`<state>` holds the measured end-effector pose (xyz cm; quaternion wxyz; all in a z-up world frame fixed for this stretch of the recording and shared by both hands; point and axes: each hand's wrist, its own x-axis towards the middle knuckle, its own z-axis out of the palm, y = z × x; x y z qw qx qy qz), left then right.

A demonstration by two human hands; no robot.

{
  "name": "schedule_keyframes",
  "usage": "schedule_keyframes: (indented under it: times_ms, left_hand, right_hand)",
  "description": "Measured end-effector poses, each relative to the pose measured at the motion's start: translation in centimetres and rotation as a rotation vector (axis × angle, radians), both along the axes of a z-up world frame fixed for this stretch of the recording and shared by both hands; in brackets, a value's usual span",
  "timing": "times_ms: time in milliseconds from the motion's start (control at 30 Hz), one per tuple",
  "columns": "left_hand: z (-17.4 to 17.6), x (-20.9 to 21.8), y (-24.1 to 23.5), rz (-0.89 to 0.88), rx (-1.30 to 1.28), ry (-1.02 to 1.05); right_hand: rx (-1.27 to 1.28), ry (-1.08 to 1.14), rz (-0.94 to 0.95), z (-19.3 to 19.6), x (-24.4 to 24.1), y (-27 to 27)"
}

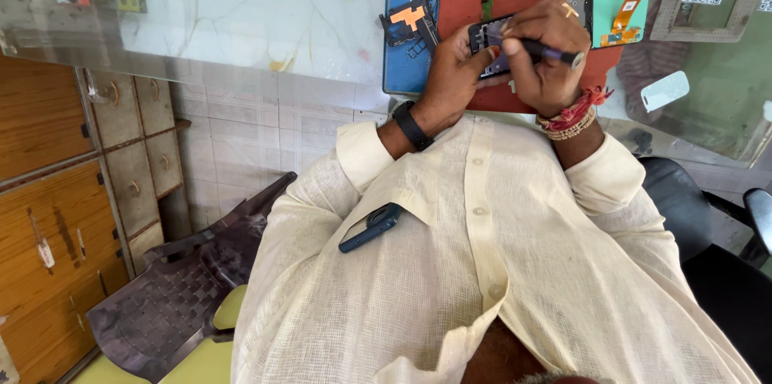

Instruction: The person disassembles a smartphone by removing the screen assembly and then uses a screwdriver to unscrew internal components from the phone's frame. The person handles the screen, motherboard, and frame while working at a glass-topped counter.

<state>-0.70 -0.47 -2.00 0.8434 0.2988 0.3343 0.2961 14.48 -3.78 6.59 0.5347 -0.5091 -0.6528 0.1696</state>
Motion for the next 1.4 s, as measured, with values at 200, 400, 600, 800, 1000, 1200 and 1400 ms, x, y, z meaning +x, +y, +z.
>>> schedule_keyframes:
  times_ms: [200, 400, 600, 800, 1000, 1200, 1400]
  left_hand:
    - [0.4, -0.2, 0.0, -0.043, 0.015, -0.033]
    - [0.7, -0.3, 0.1, -0.057, 0.096, -0.025]
    - [1.7, -1.2, -0.1, -0.195, 0.229, 0.147]
    - [1.6, -2.6, 0.9, -0.255, 0.272, 0.19]
    - [2.3, -3.3, 1.7, -0.372, 0.51, 0.153]
    - [5.2, -3.7, 2.4, -0.502, 0.26, 0.053]
    - [5.8, -3.5, 2.2, -0.504, 0.23, -0.017]
  right_hand:
    - [-0.193, -0.289, 0.123, 1.1, 1.5, 1.0]
    - [-0.149, -0.439, 0.259, 1.5, 1.9, 2.7]
    - [-0.068, -0.713, 0.314, 3.4, 2.7, 3.4]
    - [0.106, -0.96, 0.318, 4.3, 2.7, 3.0]
    - [0.286, -1.03, 0.3, 4.8, 3.0, 2.2]
    - [0.47, -1.122, 0.237, 5.5, 3.4, 1.7]
    - [0.536, -1.159, 0.231, 6.1, 3.4, 1.6]
